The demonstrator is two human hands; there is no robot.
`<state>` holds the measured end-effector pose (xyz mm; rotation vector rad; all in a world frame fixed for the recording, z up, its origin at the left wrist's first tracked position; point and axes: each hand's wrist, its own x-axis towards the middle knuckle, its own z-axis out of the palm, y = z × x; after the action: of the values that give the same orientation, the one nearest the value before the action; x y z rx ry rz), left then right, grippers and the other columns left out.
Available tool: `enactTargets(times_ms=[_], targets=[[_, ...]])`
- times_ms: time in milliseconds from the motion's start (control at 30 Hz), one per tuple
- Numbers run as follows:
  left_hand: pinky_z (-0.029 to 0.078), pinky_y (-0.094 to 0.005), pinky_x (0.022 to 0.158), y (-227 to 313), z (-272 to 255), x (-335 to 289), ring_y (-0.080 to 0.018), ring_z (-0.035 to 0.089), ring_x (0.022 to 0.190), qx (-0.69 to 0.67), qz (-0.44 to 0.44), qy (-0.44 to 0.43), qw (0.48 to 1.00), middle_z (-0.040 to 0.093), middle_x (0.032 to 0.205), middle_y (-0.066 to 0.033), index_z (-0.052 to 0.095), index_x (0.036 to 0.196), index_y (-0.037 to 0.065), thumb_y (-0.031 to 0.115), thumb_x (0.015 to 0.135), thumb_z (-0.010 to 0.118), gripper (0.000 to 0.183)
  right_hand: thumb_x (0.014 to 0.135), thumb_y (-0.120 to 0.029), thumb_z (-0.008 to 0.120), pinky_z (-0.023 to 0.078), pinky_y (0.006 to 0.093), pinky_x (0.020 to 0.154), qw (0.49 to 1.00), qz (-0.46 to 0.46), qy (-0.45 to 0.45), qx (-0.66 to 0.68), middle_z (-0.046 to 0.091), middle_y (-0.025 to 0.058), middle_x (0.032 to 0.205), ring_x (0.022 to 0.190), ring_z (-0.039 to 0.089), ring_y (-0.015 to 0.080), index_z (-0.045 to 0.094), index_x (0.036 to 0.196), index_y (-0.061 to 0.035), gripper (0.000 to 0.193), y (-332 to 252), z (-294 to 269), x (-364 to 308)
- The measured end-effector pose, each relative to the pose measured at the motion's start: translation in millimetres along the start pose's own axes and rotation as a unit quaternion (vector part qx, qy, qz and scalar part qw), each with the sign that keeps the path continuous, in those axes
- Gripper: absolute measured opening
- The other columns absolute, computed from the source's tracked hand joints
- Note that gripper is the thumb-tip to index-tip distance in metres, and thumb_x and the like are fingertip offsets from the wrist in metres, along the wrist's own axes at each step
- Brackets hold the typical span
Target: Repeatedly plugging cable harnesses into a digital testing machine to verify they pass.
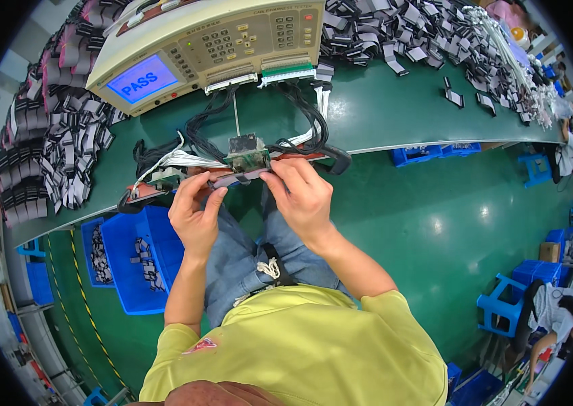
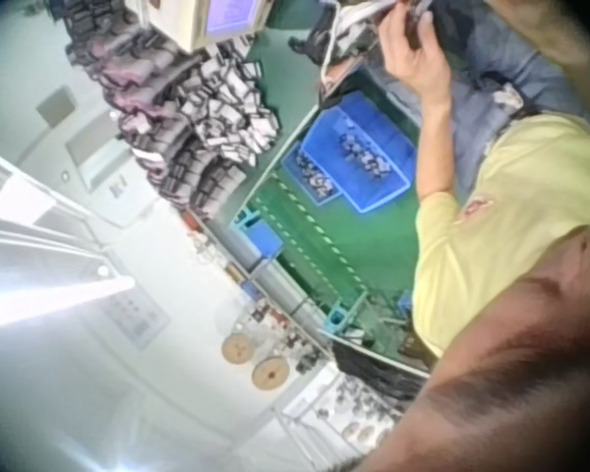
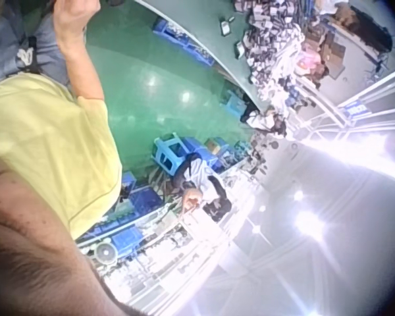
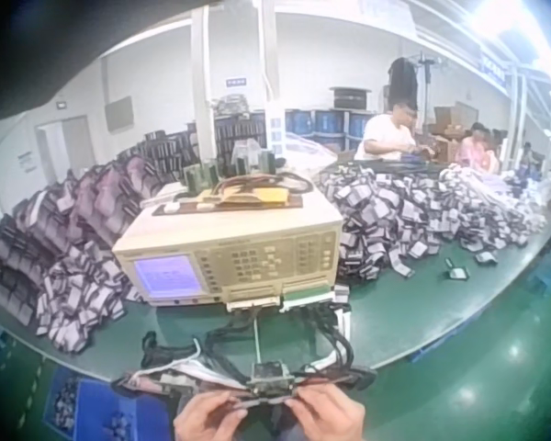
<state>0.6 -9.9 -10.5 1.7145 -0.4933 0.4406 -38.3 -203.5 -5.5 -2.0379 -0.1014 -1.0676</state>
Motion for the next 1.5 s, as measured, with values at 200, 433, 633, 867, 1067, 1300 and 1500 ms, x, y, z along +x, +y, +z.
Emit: enactTargets(times_ms=[200,433,633,867,1067,1300,1500], targets=[[0.062,-0.0303,0.08,-5.6,-1.7,0.7,-0.0212,0.074,0.092,0.014,0.005,-0.001,1.0,0.074,0.107,-0.0144,0.073,0.114,-0.003,-0.005,0.082,0.083,0.033,0.078,0.0,0.086,0.057,0.0339,0.06,1.0,-0.008,0.002,-0.013,0.071,0.0116,0.091,0.073,0.07,0.0257,0.072,0.098,-0.0004,0.025,0.9,4.2,1.8],[0.061,-0.0309,0.079,-8.7,-2.3,0.0,-0.023,0.074,0.09,0.033,0.008,0.002,0.999,0.075,0.104,-0.0149,0.073,0.112,-0.002,-0.003,0.081,0.085,0.034,0.076,0.002,0.087,0.058,0.0344,0.067,0.997,0.065,-0.021,-0.022,0.073,0.0127,0.09,0.079,0.072,0.0271,0.072,0.093,0.0009,0.023,-5.9,1.7,7.0],[0.06,-0.0307,0.078,-9.4,-1.3,1.2,-0.0229,0.074,0.09,0.024,0.017,-0.001,1.0,0.075,0.104,-0.0145,0.072,0.112,-0.002,-0.002,0.081,0.085,0.034,0.074,0.003,0.086,0.056,0.0344,0.067,0.998,0.062,-0.008,-0.027,0.071,0.012,0.086,0.076,0.07,0.0267,0.069,0.089,0.0009,0.022,-3.6,7.2,9.5],[0.06,-0.0304,0.079,-0.3,-2.2,1.3,-0.021,0.073,0.092,0.006,-0.006,-0.012,1.0,0.074,0.105,-0.0123,0.071,0.113,-0.002,-0.003,0.084,0.083,0.031,0.073,0.003,0.086,0.057,0.0351,0.069,0.999,0.033,0.0,-0.033,0.071,0.0114,0.087,0.078,0.07,0.0265,0.069,0.092,0.0006,0.025,1.6,10.3,5.4],[0.059,-0.0314,0.08,6.5,-11.4,-10.0,-0.0209,0.073,0.091,-0.008,-0.012,-0.077,0.997,0.075,0.103,-0.0121,0.07,0.109,-0.001,-0.007,0.084,0.078,0.028,0.075,-0.015,0.088,0.058,0.0375,0.071,0.995,-0.085,-0.013,-0.045,0.07,0.0094,0.098,0.085,0.07,0.0291,0.07,0.098,-0.0044,0.031,-12.6,-10.8,10.2],[0.06,-0.032,0.079,16.4,-14.9,-7.8,-0.0231,0.075,0.089,0.017,0.047,-0.142,0.989,0.076,0.101,-0.0117,0.07,0.11,0.001,-0.007,0.081,0.079,0.031,0.079,-0.031,0.084,0.053,0.0363,0.061,0.951,-0.16,-0.262,-0.04,0.061,0.0031,0.094,0.08,0.065,0.023,0.068,0.094,-0.0091,0.031,-25.7,-10.1,16.7],[0.062,-0.0299,0.081,3.3,6.2,-2.0,-0.0167,0.077,0.09,-0.054,-0.076,-0.101,0.991,0.078,0.1,-0.0112,0.069,0.111,-0.004,-0.004,0.086,0.078,0.027,0.087,-0.015,0.08,0.05,0.039,0.056,0.981,-0.049,-0.183,-0.049,0.061,0.0073,0.081,0.065,0.065,0.0294,0.071,0.092,-0.0062,0.013,-38.7,6.3,9.2]])
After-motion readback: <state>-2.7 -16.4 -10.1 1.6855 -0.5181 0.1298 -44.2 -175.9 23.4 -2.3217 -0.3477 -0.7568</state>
